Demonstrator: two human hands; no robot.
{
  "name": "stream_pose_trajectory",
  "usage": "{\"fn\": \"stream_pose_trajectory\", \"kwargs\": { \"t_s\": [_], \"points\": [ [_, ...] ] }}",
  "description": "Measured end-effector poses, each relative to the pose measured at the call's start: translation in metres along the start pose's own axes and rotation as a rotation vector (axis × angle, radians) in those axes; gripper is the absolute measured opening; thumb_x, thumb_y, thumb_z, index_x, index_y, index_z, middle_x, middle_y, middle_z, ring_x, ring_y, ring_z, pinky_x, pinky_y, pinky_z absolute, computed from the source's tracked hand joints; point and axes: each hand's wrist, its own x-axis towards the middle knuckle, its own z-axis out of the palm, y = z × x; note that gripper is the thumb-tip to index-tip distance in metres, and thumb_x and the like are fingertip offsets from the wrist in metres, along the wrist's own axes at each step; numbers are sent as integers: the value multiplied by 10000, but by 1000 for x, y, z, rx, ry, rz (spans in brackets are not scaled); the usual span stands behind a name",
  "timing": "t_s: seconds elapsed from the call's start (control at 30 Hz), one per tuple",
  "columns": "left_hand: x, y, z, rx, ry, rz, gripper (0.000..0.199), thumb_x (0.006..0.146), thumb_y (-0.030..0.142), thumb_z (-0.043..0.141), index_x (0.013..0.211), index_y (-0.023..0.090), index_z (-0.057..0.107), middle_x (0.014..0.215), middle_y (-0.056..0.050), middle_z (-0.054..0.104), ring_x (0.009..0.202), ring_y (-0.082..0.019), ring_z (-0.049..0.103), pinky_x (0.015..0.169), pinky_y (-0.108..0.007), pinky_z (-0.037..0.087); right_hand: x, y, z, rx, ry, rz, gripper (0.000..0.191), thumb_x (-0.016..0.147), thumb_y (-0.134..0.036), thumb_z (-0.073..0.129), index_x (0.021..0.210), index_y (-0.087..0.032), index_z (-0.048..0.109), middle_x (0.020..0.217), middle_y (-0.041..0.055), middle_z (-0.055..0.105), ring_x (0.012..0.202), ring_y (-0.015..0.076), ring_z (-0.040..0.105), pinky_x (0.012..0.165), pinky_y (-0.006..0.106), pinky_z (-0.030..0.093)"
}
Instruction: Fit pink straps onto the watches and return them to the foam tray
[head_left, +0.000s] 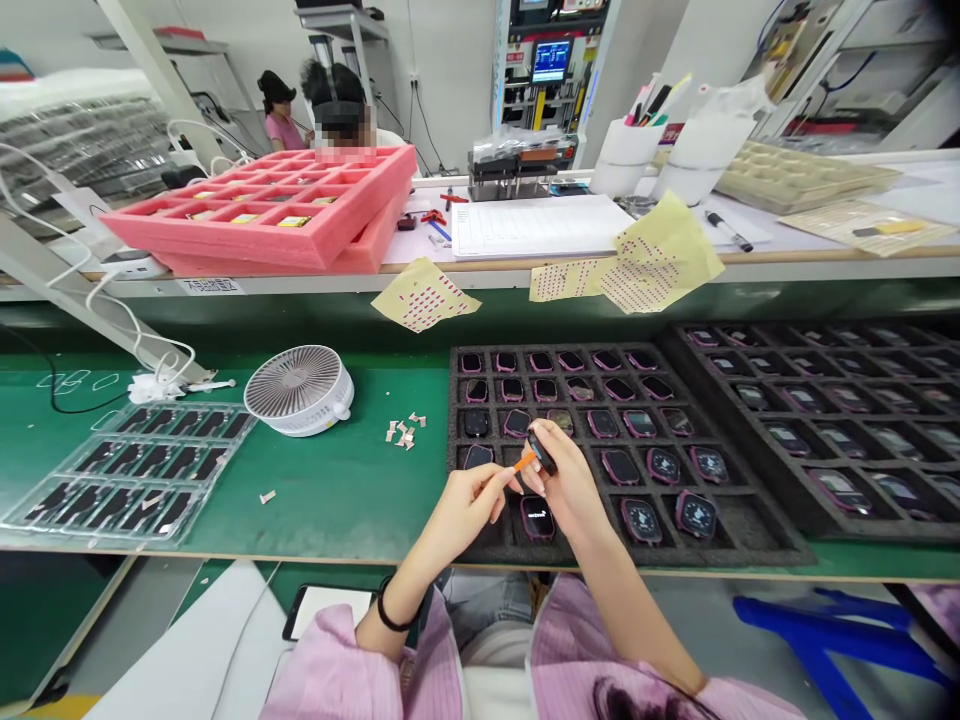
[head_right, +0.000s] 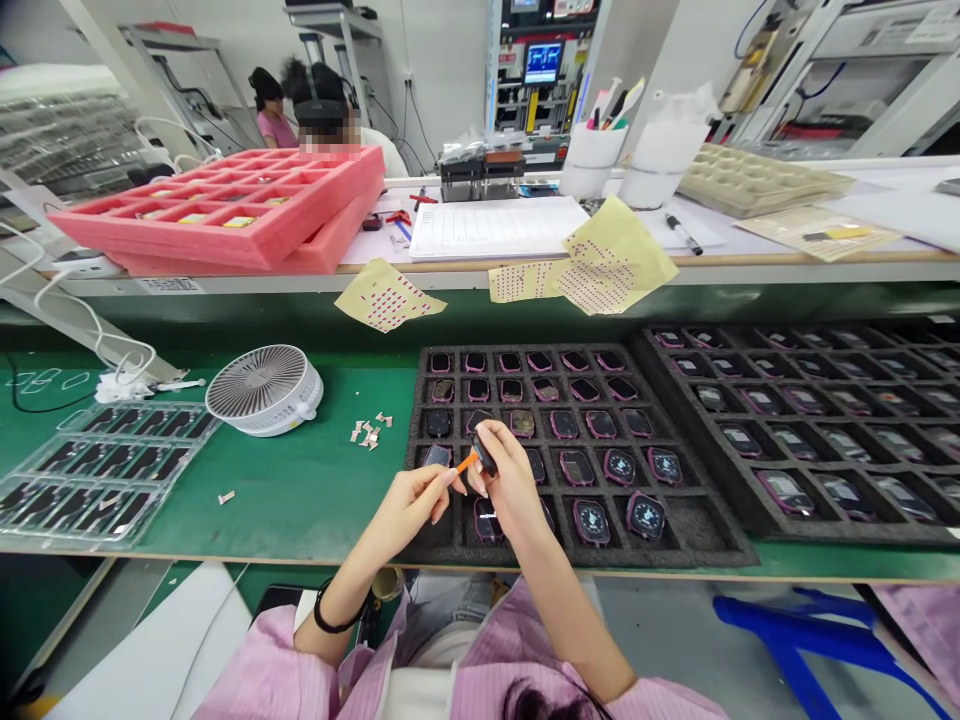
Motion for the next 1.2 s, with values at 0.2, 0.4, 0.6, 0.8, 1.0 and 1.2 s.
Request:
{"fn": "stream_pose_trajectory", "kwargs": {
  "t_s": [0.2,0.4,0.6,0.8,1.0,1.2],
  "points": [
    [2,5,0,-137,-62,-13,508,875,577,467,699,133,640,430,45,429,416,-67,311,466,-214,265,-1,4,6,198,-164,155,251,738,-416,727,812,-206,610,435,-126,378,283,23,207,364,190,285],
    [4,1,6,-221,-57,-32,549,834,655,482,703,141,620,413,50,428,381,-57,282,420,-208,219,1,6,4,276,-166,172,202,784,-354,687,730,-203,564,417,-126,327,295,26,134,362,196,270],
    [14,-3,14,-290,119,-13,469,793,620,575,696,163,533,488,60,427,443,-61,360,454,-194,282,-3,13,5,54,-10,-16,232,747,-386,711,801,-229,548,502,-92,447,360,51,306,368,179,215],
    [15,-8,-3,-257,211,-63,448,801,615,549,688,191,458,527,72,355,440,-60,284,429,-199,234,3,12,-18,-388,134,-244,277,809,-481,634,945,-254,552,774,-25,535,602,127,480,487,223,379],
    [11,-35,-66,352,560,-67,358,838,471,529,624,191,466,546,46,390,508,-99,355,518,-217,278,16,16,-38,-1161,17,-395,119,912,-304,495,949,-227,578,917,54,651,822,229,568,788,378,406],
    [10,-55,-87,660,540,-297,259,883,385,484,700,206,525,572,-5,555,548,-182,551,553,-241,329,12,9,-58,-1636,121,-496,203,938,-331,497,1000,-180,618,915,98,662,902,283,561,776,387,403]
  ]
}}
